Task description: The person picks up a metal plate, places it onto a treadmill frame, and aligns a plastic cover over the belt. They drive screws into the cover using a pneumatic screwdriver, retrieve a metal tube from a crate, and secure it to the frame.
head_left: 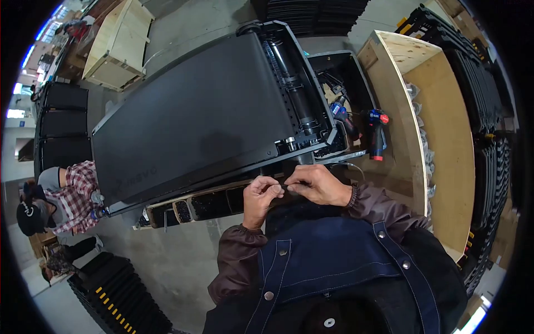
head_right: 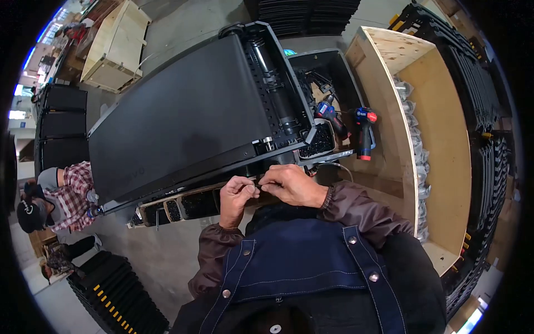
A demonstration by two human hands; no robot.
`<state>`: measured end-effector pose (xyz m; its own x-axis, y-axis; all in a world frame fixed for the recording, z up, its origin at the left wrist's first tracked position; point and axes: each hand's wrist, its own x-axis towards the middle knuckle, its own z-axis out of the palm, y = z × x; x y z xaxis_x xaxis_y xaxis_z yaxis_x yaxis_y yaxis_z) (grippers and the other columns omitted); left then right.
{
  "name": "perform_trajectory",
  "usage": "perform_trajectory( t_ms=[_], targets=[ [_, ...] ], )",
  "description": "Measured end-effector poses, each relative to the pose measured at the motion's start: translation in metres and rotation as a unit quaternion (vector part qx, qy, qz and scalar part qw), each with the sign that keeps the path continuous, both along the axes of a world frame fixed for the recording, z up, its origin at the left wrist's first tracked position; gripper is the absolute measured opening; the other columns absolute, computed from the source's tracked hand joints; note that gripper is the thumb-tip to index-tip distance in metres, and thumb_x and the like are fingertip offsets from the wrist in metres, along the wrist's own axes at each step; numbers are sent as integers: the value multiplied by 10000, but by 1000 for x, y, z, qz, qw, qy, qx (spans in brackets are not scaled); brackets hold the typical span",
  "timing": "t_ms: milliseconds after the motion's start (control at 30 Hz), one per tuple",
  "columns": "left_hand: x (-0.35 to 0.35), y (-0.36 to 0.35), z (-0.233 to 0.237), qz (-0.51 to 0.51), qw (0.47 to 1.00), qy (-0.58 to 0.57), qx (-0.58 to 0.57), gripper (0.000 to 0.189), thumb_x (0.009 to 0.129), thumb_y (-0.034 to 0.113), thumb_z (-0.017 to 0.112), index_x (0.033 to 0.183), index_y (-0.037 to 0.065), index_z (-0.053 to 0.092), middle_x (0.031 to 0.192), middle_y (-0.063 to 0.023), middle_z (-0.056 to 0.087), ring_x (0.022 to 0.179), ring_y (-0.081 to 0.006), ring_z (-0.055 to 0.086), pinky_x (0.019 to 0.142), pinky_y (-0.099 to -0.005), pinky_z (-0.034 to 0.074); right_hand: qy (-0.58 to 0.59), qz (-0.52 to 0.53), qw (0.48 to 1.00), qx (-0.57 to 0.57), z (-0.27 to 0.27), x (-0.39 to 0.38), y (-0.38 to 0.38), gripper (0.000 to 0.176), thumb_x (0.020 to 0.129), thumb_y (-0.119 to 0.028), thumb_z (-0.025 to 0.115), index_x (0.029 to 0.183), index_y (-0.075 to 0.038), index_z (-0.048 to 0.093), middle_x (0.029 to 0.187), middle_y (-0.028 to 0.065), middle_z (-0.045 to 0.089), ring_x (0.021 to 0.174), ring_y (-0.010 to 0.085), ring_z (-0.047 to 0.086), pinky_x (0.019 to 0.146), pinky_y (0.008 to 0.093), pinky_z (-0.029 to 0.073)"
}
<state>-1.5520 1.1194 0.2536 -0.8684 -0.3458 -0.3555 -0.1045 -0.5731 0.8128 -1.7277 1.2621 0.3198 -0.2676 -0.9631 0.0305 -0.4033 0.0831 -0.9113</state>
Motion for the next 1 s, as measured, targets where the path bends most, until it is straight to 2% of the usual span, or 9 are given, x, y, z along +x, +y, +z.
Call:
perform_trajectory(
  t_ms=[300, 433, 600, 700, 800, 900, 933, 967, 1000],
  targets=[
    [-21, 15, 26, 56, 959, -53, -273, 158, 958, 56, 679, 1071, -52, 702, 912, -79, 712, 816, -129, 689, 768, -249, 548, -32, -83, 996, 22, -11, -3, 7, 112, 894, -85, 711, 962, 4, 711, 828, 132, 665, 752, 301, 650, 658, 402, 496],
    [-30, 17, 32, 48, 982, -78, -166, 182, 972, 86, 679, 1087, -55, 691, 910, -79, 711, 810, -132, 687, 776, -253, 548, -269, -147, 949, 80, -30, 3, 9, 95, 923, -52, 679, 953, 35, 702, 777, 73, 680, 698, 138, 638, 632, 324, 498],
    [-43, 19, 19, 13, 989, -41, -143, 232, 997, 86, 648, 1186, -49, 647, 964, -74, 697, 832, -135, 676, 772, -267, 553, -312, -210, 925, 53, -28, 7, 9, 105, 933, -52, 672, 950, 47, 701, 753, 44, 682, 696, 75, 614, 630, 279, 504],
    [-54, 18, 13, 3, 995, -29, 100, 283, 1007, 104, 639, 1251, -36, 603, 977, -77, 688, 821, -128, 657, 743, -266, 547, -328, -231, 915, 43, -24, 1, 10, 115, 925, -67, 690, 949, 43, 706, 754, 47, 690, 694, 81, 622, 633, 284, 511],
    [-67, 8, 22, -44, 997, -59, -27, 332, 996, 96, 650, 1290, -37, 570, 973, -79, 684, 804, -110, 635, 723, -261, 536, -217, -229, 947, 69, -19, -25, 12, 117, 897, -97, 727, 942, 10, 722, 780, 89, 713, 683, 149, 671, 643, 310, 524],
    [-95, -21, 41, -68, 965, -28, -252, 336, 970, 46, 652, 1291, -23, 582, 958, -89, 689, 807, -117, 632, 742, -267, 531, 102, -195, 975, 42, -17, -70, 10, 103, 850, -117, 718, 926, -49, 732, 829, 141, 690, 764, 334, 687, 678, 420, 531],
    [-106, -35, 41, -84, 936, 0, -341, 342, 952, 25, 657, 1286, -6, 591, 947, -98, 692, 815, -137, 642, 752, -274, 532, 134, -176, 971, 90, -18, -79, 8, 106, 816, -94, 704, 912, -53, 725, 868, 136, 673, 853, 341, 674, 707, 461, 526],
    [-120, -59, 44, -158, 813, 101, -551, 400, 885, 31, 697, 1274, 47, 607, 1044, -119, 685, 1018, -253, 657, 936, -381, 511, 135, -181, 970, 91, -19, -84, 5, 106, 816, -94, 704, 912, -53, 725, 868, 136, 673, 853, 341, 674, 707, 461, 526],
    [-132, -68, 48, -160, 813, 102, -550, 400, 885, 31, 697, 1274, 47, 607, 1044, -119, 685, 1018, -253, 657, 936, -381, 511, 191, -143, 965, 108, -20, -87, 1, 107, 809, -98, 700, 908, -59, 712, 874, 120, 643, 880, 335, 649, 716, 450, 516]
  ],
)
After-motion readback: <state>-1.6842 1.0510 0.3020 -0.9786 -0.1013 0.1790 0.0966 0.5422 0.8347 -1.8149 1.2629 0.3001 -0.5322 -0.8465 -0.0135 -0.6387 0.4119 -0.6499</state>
